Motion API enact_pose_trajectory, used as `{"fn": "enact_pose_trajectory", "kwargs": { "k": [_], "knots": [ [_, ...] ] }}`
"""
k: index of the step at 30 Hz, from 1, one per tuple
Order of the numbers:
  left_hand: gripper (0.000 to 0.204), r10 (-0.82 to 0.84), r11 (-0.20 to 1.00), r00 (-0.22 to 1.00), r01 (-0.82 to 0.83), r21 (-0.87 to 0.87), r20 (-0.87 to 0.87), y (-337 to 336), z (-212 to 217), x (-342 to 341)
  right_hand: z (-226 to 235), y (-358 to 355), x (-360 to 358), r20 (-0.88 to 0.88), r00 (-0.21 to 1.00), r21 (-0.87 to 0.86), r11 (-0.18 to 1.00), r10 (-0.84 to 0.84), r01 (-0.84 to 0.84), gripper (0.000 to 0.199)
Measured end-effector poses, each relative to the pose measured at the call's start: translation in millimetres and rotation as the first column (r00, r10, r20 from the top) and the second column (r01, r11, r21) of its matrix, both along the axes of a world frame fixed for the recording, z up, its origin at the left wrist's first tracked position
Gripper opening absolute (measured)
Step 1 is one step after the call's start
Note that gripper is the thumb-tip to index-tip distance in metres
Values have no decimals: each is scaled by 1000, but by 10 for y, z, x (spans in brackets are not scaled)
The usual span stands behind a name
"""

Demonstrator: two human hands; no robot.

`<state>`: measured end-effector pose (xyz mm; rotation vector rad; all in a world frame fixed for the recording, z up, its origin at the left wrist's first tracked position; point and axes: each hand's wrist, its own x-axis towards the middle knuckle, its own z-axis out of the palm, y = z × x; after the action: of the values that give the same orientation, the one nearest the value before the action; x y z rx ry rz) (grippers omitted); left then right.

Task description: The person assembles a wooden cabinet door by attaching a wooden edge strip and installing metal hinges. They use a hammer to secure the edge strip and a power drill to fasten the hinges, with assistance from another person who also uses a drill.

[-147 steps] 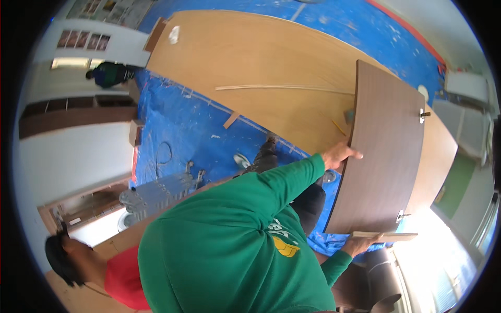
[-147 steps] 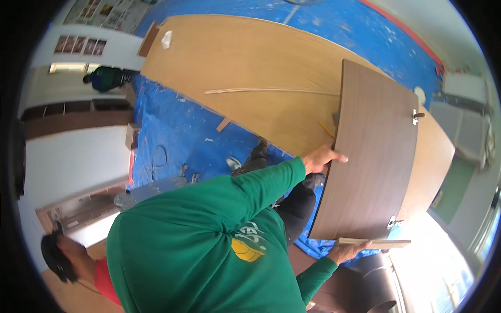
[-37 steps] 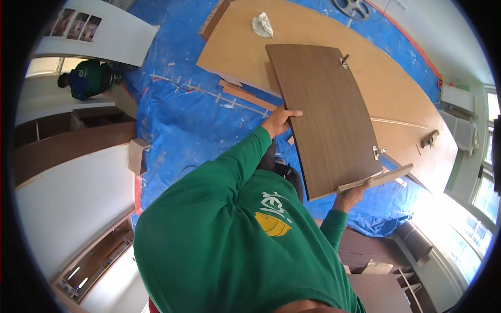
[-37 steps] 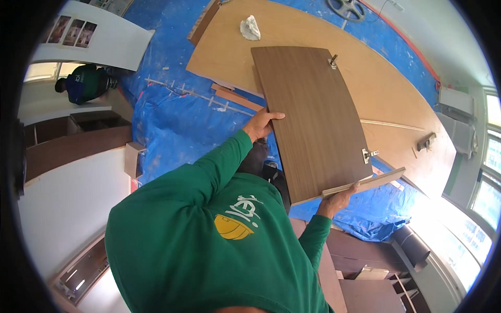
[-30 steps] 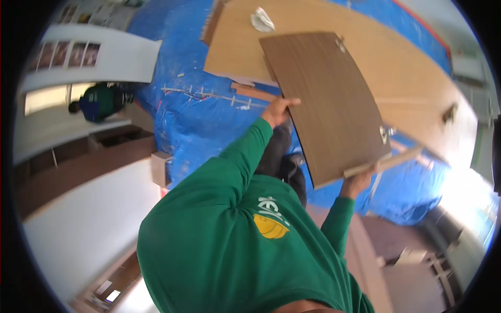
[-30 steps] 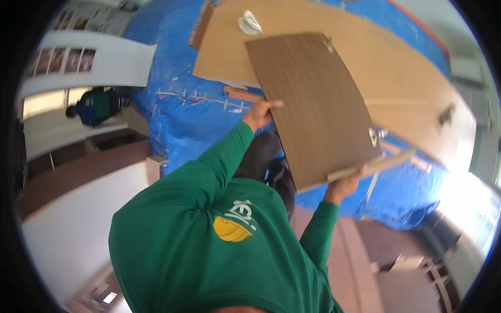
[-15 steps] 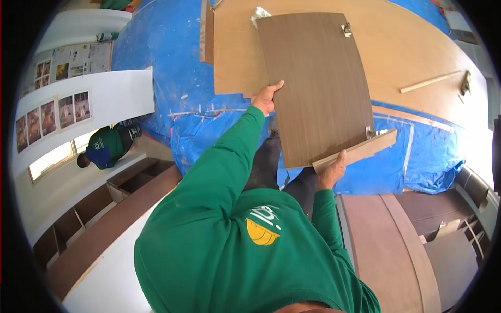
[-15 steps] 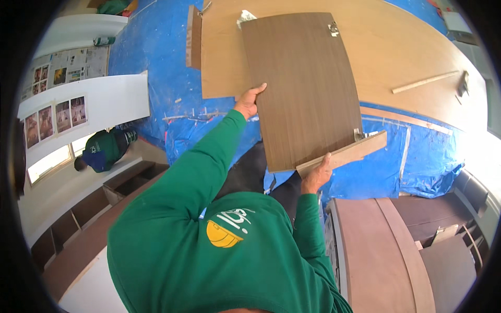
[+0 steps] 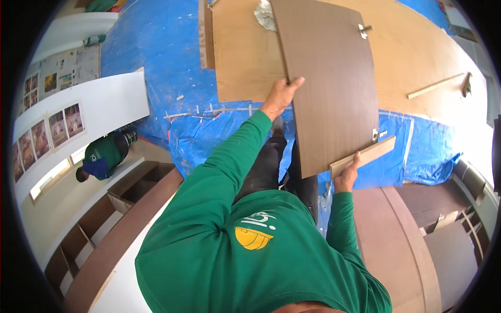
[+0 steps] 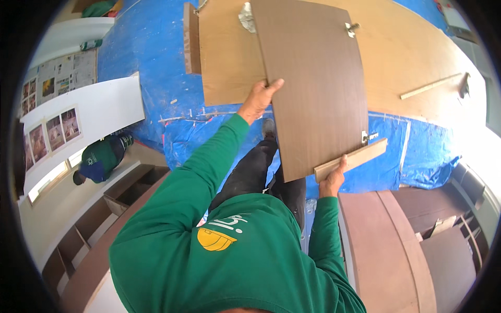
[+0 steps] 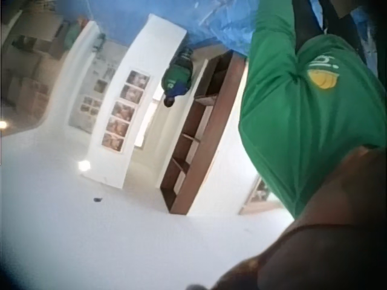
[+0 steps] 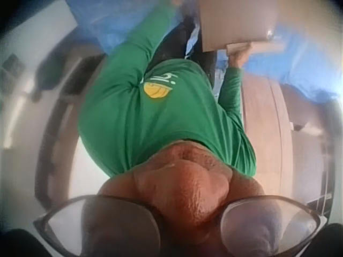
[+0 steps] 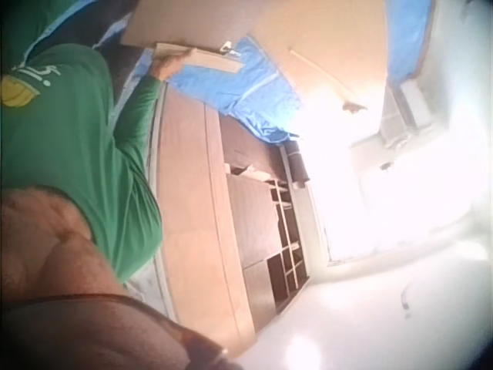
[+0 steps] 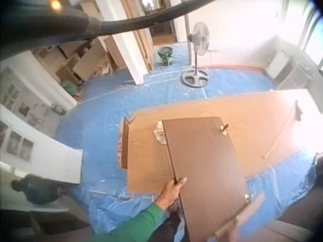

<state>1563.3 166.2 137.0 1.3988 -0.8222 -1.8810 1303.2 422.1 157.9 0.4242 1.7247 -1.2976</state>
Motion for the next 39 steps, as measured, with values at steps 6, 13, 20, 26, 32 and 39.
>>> {"fn": "enact_pose_trajectory", "kwargs": {
  "k": [6,13,20,26,32,39],
  "knots": [
    [70,61,984,995,-73,161,73,-755,-464,-182,-96,-547,-23,-21,1000,-70,997,10,-12,94],
    [66,-270,954,783,140,265,560,-1478,-660,-307,-602,-1020,134,-80,986,-112,984,-149,140,57],
    [89,-282,933,858,142,331,429,-1514,-754,234,-946,-962,530,-167,986,27,1000,16,-12,44],
    [76,-249,938,860,99,334,446,-1653,-1016,859,-962,-850,892,-227,966,106,989,127,-105,63],
    [91,-571,819,510,295,492,643,-1847,-662,920,-157,-483,319,-498,750,427,876,435,-224,71],
    [113,-149,662,94,749,29,984,-1358,-361,538,-639,-1727,-1397,-756,-15,587,668,654,-458,82]
  ]
}}
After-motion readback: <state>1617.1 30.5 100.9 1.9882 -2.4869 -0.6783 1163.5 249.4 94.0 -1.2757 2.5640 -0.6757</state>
